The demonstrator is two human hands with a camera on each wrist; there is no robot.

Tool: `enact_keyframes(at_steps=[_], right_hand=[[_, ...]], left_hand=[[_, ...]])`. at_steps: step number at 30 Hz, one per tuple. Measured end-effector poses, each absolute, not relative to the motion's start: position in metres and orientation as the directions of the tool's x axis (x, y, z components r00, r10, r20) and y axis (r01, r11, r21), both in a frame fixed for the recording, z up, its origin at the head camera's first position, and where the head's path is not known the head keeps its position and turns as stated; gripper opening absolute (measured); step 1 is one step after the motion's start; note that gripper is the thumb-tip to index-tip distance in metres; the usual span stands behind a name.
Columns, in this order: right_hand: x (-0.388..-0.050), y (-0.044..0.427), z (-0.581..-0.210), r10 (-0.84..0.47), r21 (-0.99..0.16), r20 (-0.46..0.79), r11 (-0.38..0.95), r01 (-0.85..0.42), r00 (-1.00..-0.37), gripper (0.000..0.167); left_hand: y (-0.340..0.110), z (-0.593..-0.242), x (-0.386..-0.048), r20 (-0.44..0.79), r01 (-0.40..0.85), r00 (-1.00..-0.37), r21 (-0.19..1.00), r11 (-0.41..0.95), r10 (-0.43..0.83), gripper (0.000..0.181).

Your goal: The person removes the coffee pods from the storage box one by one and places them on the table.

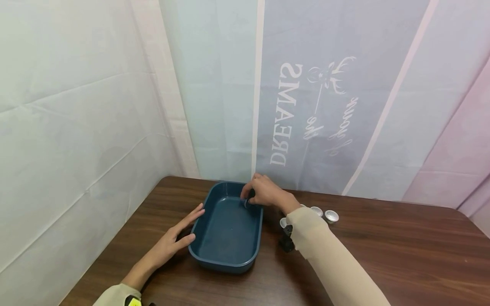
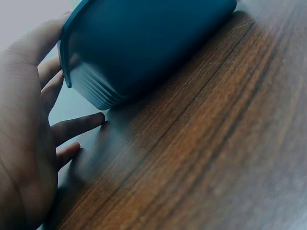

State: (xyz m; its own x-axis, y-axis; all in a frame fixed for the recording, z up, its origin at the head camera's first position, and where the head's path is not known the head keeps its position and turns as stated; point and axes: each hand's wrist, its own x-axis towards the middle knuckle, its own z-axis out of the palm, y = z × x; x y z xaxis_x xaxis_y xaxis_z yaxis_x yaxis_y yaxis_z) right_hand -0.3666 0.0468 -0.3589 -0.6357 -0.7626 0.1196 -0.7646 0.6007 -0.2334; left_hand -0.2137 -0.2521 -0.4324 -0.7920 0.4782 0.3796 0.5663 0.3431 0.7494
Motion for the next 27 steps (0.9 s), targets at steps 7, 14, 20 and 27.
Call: enact_keyframes(at_steps=[7, 14, 20, 27], right_hand=[[-0.363, 0.042, -0.355, -0.772, -0.153, 0.097, 0.612, -0.776, -0.628, 0.014], [-0.358, 0.035, -0.354, -0.801, -0.078, 0.097, 0.586, -0.807, -0.591, 0.015], [-0.350, 0.024, -0.355, -0.830, -0.152, 0.010, 0.549, -0.822, -0.557, 0.021], [-0.347, 0.020, -0.358, -0.794, -0.309, -0.139, 0.602, -0.736, -0.591, 0.030]], left_hand=[[-0.254, -0.431, -0.213, 0.373, 0.559, -0.798, 0.752, 0.349, 0.474, 0.058], [-0.255, -0.432, -0.213, 0.370, 0.556, -0.799, 0.755, 0.347, 0.474, 0.058], [-0.254, -0.433, -0.214, 0.365, 0.548, -0.801, 0.765, 0.337, 0.475, 0.058], [-0.253, -0.434, -0.215, 0.357, 0.540, -0.805, 0.772, 0.336, 0.474, 0.058]])
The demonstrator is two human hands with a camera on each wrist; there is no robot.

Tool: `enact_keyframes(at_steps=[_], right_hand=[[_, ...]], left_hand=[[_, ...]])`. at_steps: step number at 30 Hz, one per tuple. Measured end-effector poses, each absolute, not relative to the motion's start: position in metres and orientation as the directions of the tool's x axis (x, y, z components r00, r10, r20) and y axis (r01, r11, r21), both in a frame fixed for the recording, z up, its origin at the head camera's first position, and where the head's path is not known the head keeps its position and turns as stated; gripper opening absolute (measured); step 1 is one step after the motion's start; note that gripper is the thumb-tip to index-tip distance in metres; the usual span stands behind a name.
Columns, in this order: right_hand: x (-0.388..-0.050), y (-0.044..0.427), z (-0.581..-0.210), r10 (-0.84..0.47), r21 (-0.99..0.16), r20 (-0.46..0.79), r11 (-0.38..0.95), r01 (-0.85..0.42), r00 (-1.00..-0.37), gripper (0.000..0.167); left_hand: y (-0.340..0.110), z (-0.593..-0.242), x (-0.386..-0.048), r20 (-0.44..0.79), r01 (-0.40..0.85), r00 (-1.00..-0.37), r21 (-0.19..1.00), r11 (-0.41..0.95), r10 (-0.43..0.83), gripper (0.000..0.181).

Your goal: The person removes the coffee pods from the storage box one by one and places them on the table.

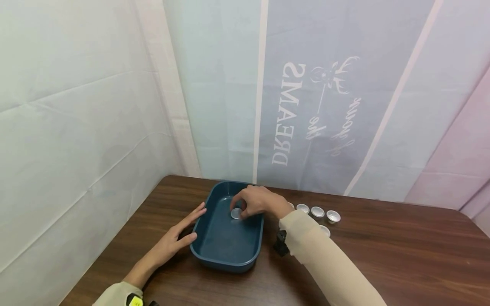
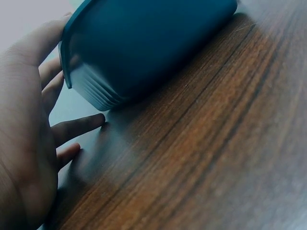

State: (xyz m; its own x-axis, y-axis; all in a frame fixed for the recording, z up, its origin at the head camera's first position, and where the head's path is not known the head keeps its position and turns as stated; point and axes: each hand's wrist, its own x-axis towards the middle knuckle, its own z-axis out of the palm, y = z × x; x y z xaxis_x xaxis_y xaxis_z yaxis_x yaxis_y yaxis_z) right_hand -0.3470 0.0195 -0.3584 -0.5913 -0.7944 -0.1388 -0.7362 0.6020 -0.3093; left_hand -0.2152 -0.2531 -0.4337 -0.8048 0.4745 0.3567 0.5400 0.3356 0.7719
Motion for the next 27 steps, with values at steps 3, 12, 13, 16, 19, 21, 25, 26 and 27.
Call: enact_keyframes(at_steps=[3, 12, 13, 16, 19, 21, 25, 26, 27], right_hand=[[-0.3470, 0.0199, -0.3577, -0.793, -0.359, -0.152, 0.600, -0.714, -0.590, 0.032], [-0.3471, 0.0191, -0.3595, -0.794, -0.429, -0.188, 0.596, -0.679, -0.578, 0.037], [-0.3472, 0.0194, -0.3596, -0.797, -0.441, -0.191, 0.591, -0.676, -0.573, 0.038], [-0.3472, 0.0207, -0.3593, -0.808, -0.498, -0.206, 0.573, -0.651, -0.553, 0.040], [-0.3467, 0.0212, -0.3593, -0.809, -0.528, -0.214, 0.568, -0.632, -0.547, 0.039], [-0.3463, 0.0203, -0.3598, -0.803, -0.519, -0.219, 0.577, -0.631, -0.554, 0.037], [-0.3452, 0.0183, -0.3605, -0.788, -0.485, -0.227, 0.601, -0.635, -0.572, 0.032], [-0.3449, 0.0180, -0.3606, -0.786, -0.482, -0.229, 0.604, -0.635, -0.574, 0.032], [-0.3446, 0.0178, -0.3606, -0.784, -0.481, -0.231, 0.607, -0.633, -0.576, 0.031]], left_hand=[[-0.2529, -0.4332, -0.2157, 0.358, 0.541, -0.805, 0.769, 0.340, 0.473, 0.058], [-0.2529, -0.4337, -0.2156, 0.355, 0.541, -0.805, 0.768, 0.342, 0.476, 0.058], [-0.2528, -0.4337, -0.2157, 0.355, 0.541, -0.804, 0.769, 0.340, 0.476, 0.058], [-0.2526, -0.4333, -0.2162, 0.356, 0.540, -0.803, 0.775, 0.330, 0.478, 0.058], [-0.2525, -0.4330, -0.2162, 0.359, 0.541, -0.800, 0.777, 0.321, 0.480, 0.057], [-0.2526, -0.4331, -0.2159, 0.361, 0.543, -0.800, 0.776, 0.321, 0.479, 0.058], [-0.2533, -0.4342, -0.2157, 0.359, 0.540, -0.803, 0.777, 0.324, 0.475, 0.058], [-0.2533, -0.4344, -0.2158, 0.358, 0.538, -0.804, 0.779, 0.323, 0.475, 0.058], [-0.2533, -0.4346, -0.2159, 0.357, 0.536, -0.805, 0.779, 0.324, 0.474, 0.058]])
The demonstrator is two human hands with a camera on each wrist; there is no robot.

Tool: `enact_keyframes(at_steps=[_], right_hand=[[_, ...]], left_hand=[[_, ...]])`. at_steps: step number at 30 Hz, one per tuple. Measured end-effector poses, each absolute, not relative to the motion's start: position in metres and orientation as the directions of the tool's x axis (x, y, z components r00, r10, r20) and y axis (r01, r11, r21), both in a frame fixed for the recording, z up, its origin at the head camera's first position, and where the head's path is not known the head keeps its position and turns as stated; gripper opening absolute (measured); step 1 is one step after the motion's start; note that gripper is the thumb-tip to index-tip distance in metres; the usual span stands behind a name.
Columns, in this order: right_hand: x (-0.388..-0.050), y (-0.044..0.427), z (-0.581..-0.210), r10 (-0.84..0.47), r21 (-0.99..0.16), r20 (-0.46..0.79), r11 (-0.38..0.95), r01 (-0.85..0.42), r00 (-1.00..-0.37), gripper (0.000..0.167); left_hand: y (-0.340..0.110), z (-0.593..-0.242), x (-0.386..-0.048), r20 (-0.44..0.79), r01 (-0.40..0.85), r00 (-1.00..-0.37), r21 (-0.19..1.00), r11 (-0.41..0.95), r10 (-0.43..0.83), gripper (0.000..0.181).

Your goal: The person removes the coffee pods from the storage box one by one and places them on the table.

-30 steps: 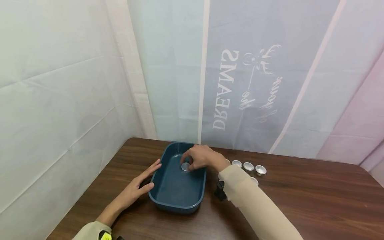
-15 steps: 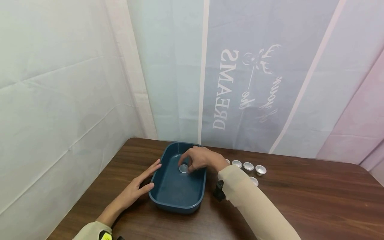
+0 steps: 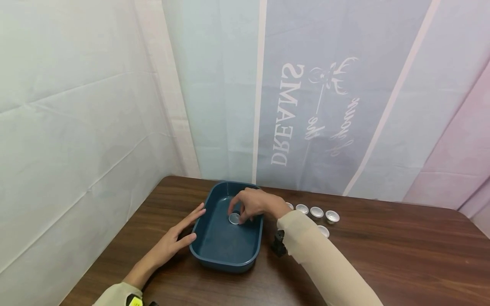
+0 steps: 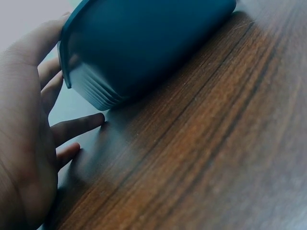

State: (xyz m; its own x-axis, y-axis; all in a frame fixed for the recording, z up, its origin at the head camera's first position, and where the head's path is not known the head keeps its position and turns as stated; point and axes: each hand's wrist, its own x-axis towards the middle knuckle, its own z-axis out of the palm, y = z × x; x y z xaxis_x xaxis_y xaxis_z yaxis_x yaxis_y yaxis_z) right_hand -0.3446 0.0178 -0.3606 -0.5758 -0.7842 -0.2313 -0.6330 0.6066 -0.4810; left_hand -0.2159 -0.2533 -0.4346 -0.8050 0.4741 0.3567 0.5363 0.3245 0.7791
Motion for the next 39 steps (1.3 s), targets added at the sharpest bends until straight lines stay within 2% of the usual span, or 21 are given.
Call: enact_keyframes(at_steps=[5, 9, 14, 18, 31, 39], right_hand=[[-0.344, 0.018, -0.360, -0.789, -0.500, -0.229, 0.597, -0.627, -0.570, 0.030], [-0.342, 0.022, -0.355, -0.818, -0.570, -0.200, 0.545, -0.615, -0.539, 0.029], [-0.338, 0.036, -0.341, -0.860, -0.670, -0.113, 0.436, -0.601, -0.498, 0.029], [-0.335, 0.051, -0.331, -0.864, -0.729, -0.047, 0.372, -0.575, -0.500, 0.030], [-0.321, 0.090, -0.322, -0.723, -0.887, 0.028, 0.300, -0.350, -0.690, 0.037], [-0.307, 0.122, -0.316, -0.628, -0.907, 0.020, 0.317, -0.279, -0.778, 0.038]], left_hand=[[-0.252, -0.434, -0.215, 0.352, 0.536, -0.808, 0.771, 0.343, 0.472, 0.058], [-0.252, -0.433, -0.213, 0.350, 0.536, -0.813, 0.762, 0.363, 0.466, 0.058], [-0.251, -0.433, -0.213, 0.347, 0.533, -0.814, 0.765, 0.361, 0.466, 0.057], [-0.251, -0.434, -0.214, 0.355, 0.539, -0.810, 0.765, 0.353, 0.467, 0.058], [-0.253, -0.435, -0.214, 0.384, 0.562, -0.789, 0.766, 0.311, 0.480, 0.058], [-0.252, -0.437, -0.214, 0.387, 0.563, -0.786, 0.771, 0.299, 0.483, 0.058]])
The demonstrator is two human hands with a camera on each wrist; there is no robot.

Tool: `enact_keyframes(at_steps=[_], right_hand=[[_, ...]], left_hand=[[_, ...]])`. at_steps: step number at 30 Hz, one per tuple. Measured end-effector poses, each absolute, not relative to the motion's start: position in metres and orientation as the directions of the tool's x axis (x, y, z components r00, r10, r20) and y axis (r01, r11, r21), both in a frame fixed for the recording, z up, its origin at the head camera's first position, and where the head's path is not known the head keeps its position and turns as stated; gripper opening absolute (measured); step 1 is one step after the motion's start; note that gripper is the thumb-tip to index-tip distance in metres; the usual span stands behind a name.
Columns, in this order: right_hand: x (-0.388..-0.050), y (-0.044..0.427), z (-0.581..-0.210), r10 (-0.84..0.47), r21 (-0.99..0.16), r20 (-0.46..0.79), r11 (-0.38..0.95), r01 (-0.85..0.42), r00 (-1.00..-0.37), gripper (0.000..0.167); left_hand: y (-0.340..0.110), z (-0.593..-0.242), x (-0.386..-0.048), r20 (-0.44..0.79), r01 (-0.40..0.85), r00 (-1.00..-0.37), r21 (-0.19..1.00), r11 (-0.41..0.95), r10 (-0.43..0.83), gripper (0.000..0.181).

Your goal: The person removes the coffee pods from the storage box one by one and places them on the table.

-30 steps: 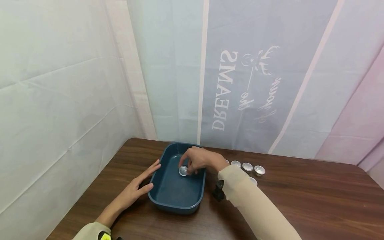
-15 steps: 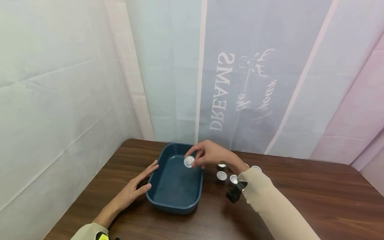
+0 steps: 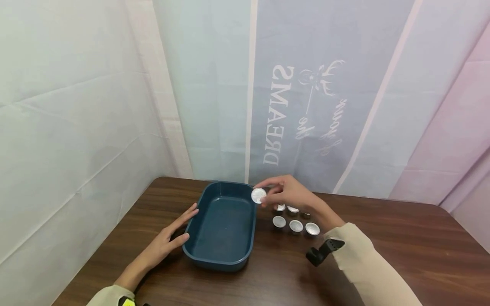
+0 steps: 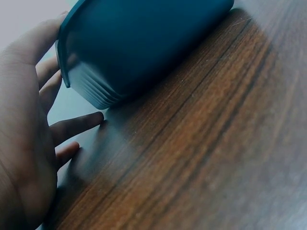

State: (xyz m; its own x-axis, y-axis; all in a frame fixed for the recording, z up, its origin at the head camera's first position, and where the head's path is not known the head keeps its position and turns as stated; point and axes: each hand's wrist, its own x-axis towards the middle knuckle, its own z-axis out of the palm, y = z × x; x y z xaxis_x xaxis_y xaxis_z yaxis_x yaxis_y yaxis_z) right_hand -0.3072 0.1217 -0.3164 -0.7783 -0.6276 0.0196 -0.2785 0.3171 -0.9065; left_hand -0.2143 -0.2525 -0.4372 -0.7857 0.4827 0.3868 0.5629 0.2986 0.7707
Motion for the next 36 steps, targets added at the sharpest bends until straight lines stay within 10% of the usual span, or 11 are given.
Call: enact_keyframes(at_steps=[36], right_hand=[[-0.260, 0.245, -0.357, -0.407, -0.990, -0.122, 0.117, 0.080, -0.905, 0.035]], left_hand=[[-0.253, -0.436, -0.213, 0.389, 0.573, -0.787, 0.748, 0.335, 0.478, 0.058]])
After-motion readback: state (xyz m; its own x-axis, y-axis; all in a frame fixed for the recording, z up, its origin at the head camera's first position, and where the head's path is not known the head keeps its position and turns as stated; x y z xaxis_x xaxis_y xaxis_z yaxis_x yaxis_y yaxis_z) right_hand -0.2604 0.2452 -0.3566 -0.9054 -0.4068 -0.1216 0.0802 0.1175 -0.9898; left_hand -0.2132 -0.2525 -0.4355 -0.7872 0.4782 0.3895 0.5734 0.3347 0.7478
